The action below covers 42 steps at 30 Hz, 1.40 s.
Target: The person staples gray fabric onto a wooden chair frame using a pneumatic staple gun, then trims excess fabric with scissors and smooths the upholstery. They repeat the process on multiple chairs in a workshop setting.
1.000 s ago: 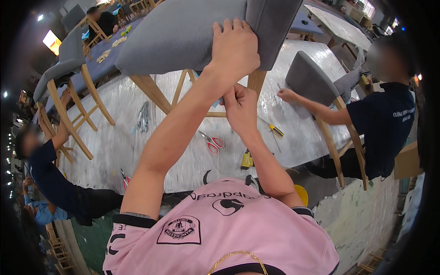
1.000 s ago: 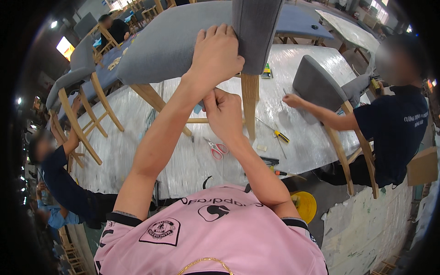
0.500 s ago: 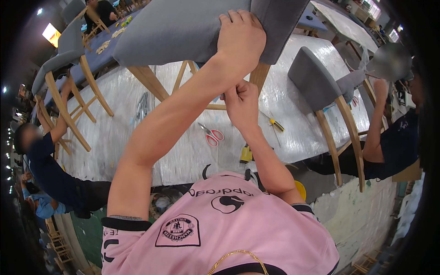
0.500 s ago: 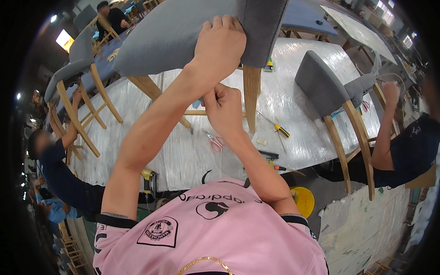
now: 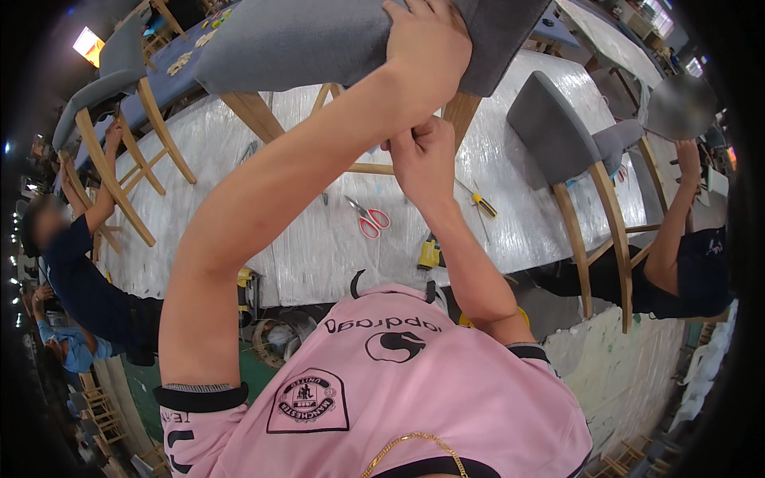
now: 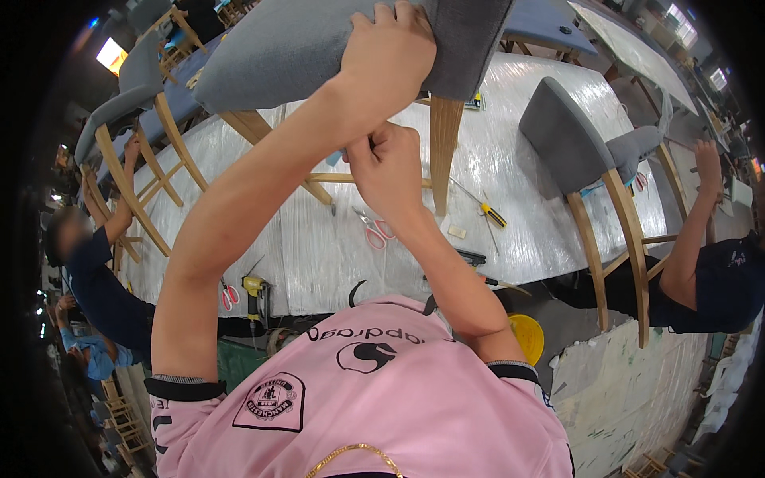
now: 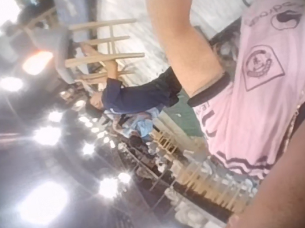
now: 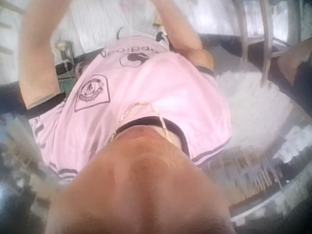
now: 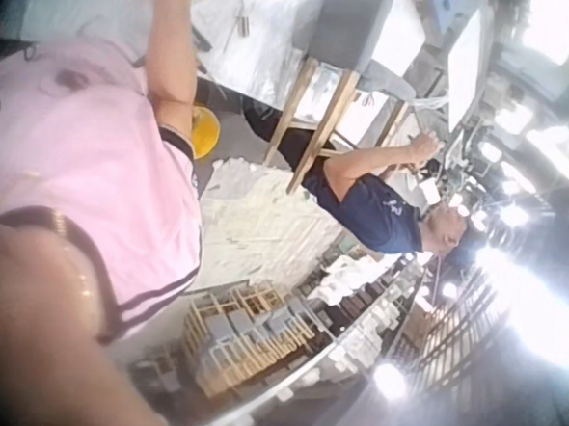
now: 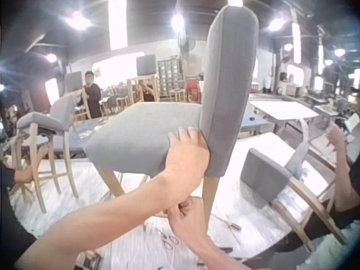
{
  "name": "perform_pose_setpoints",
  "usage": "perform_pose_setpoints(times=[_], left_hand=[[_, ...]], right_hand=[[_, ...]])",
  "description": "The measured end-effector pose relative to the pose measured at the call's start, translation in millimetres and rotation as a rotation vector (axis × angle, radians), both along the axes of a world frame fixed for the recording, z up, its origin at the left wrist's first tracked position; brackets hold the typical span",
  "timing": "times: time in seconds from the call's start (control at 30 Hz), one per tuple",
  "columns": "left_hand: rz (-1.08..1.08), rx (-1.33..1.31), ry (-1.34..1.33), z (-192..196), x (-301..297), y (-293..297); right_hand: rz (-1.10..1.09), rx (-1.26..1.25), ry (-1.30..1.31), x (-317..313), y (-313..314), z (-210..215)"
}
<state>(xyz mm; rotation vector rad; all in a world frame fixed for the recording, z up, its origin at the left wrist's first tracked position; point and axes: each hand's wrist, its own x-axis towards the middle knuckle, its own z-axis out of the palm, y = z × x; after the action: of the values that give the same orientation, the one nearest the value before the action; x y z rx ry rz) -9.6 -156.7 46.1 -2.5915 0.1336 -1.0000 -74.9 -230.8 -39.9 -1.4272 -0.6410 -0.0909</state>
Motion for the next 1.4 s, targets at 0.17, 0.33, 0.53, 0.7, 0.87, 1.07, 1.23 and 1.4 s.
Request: perform_pose_setpoints(times=[0.17,0.33,0.53,0.7,0.87,1.07,1.23,1.4], left_hand=[[-0.041,-0.142,0.099,12.6,-5.7,-0.7],[-0.036,-0.153,0.047,3.1,-3.7,-1.8],[0.052,-0.09,0.191,10.9,-3.1,-8.1],[-0.387,-0.147,0.558,47.3,-2.1,58.5],[-0.408,-0.093,0.431,44.1,12.3,54.2],[-0.473,-0.153,0.453,45.6,11.8,56.9],[-0.457,-0.191,0.49,45.7,13.1,62.7],[-0.47,-0.255,0.489,46.8,10.8,57.6]], right_hand=[[-0.066,-0.037,0.079,0.2,-16.4,-16.4],[-0.08,0.031,0.038,-3.3,-12.6,-20.0],[-0.124,0.008,0.042,11.6,-23.9,-35.9],[-0.108,-0.128,-0.089,32.8,-48.0,-57.4],[-0.086,-0.108,-0.184,58.9,-54.3,-69.5],[0.065,0.085,-0.088,57.5,-38.9,-53.7],[-0.044,0.01,-0.013,23.4,-27.7,-43.1],[-0.087,0.093,0.051,3.7,-18.7,-22.7]])
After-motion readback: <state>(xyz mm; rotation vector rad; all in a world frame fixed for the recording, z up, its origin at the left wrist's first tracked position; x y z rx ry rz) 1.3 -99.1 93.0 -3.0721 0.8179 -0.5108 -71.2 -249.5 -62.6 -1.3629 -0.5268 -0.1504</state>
